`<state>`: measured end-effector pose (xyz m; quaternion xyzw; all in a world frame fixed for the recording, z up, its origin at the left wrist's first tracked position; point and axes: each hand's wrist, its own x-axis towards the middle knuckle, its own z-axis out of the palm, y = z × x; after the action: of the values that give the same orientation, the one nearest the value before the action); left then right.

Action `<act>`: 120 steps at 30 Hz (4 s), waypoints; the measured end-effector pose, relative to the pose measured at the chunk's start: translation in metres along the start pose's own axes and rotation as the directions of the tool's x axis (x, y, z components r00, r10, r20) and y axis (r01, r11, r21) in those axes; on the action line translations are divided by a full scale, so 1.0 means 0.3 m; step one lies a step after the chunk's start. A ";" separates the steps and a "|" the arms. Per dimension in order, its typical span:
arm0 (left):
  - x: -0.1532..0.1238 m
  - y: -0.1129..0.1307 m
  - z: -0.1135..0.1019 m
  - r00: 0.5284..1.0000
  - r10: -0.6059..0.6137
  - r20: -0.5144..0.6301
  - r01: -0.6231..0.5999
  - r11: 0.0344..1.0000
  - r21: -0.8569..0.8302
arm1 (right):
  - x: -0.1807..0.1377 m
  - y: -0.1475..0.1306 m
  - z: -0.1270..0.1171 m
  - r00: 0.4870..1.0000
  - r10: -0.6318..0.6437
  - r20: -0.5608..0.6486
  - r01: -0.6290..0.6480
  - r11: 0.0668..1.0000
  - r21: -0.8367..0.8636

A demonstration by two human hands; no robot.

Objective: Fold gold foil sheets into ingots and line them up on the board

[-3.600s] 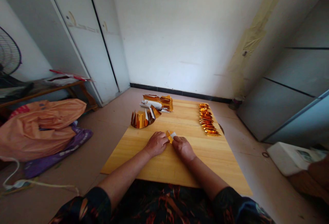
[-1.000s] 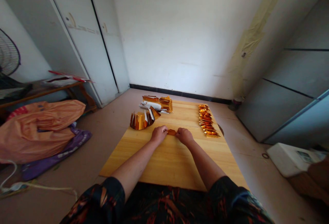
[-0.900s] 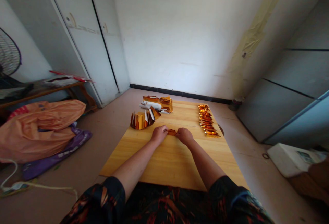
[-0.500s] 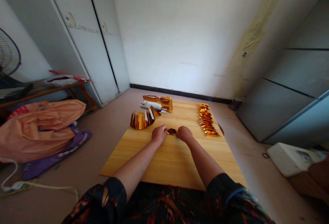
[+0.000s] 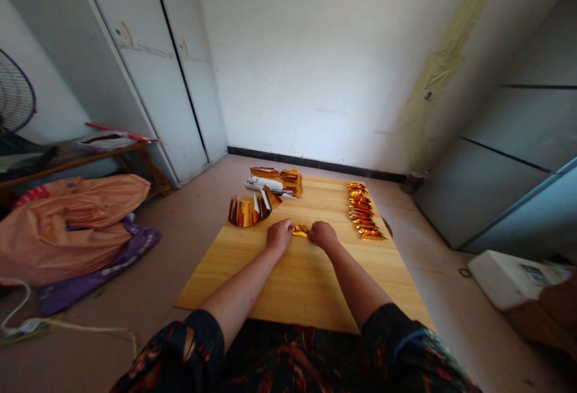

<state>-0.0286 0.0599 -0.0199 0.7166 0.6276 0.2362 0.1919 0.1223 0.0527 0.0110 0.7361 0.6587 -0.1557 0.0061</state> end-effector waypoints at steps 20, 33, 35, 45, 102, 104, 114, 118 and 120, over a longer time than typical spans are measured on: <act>-0.032 -0.001 -0.001 0.998 0.064 0.020 -0.064 0.998 0.021 | -0.016 0.021 0.022 0.998 -0.052 -0.044 0.052 0.999 -0.003; -0.048 0.007 -0.041 0.987 0.139 0.082 -0.150 0.976 0.156 | -0.072 0.018 0.012 0.992 -0.120 -0.043 0.119 0.993 -0.013; -0.047 0.015 -0.049 0.985 0.138 0.101 -0.153 0.974 0.166 | -0.071 0.015 0.007 0.992 -0.124 -0.030 0.123 0.992 -0.018; -0.054 0.032 -0.037 0.990 0.125 0.060 -0.132 0.981 0.142 | -0.057 -0.017 -0.005 0.998 -0.047 0.035 0.048 0.998 -0.034; -0.084 -0.009 -0.012 0.993 0.110 -0.037 -0.102 0.979 0.174 | -0.064 -0.023 0.017 0.999 0.002 -0.032 -0.004 0.999 -0.041; -0.080 -0.014 -0.007 0.993 0.103 -0.056 -0.094 0.985 0.147 | -0.063 -0.017 0.017 0.999 -0.002 -0.038 0.001 0.999 -0.034; -0.069 -0.029 -0.001 0.996 0.071 -0.045 -0.066 0.991 0.116 | -0.042 0.031 0.007 0.998 -0.041 -0.048 0.041 0.999 0.010; -0.073 -0.032 -0.001 0.994 0.112 0.008 -0.112 0.984 0.138 | -0.032 0.037 0.007 0.998 -0.050 -0.034 0.051 0.998 0.026; -0.073 -0.031 -0.002 0.993 0.114 0.039 -0.119 0.981 0.155 | -0.028 0.039 0.007 0.998 -0.060 -0.025 0.061 0.998 0.028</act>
<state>-0.0387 0.0395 -0.0268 0.7683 0.5983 0.1863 0.1303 0.1324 0.0427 0.0088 0.7175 0.6786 -0.1564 -0.0172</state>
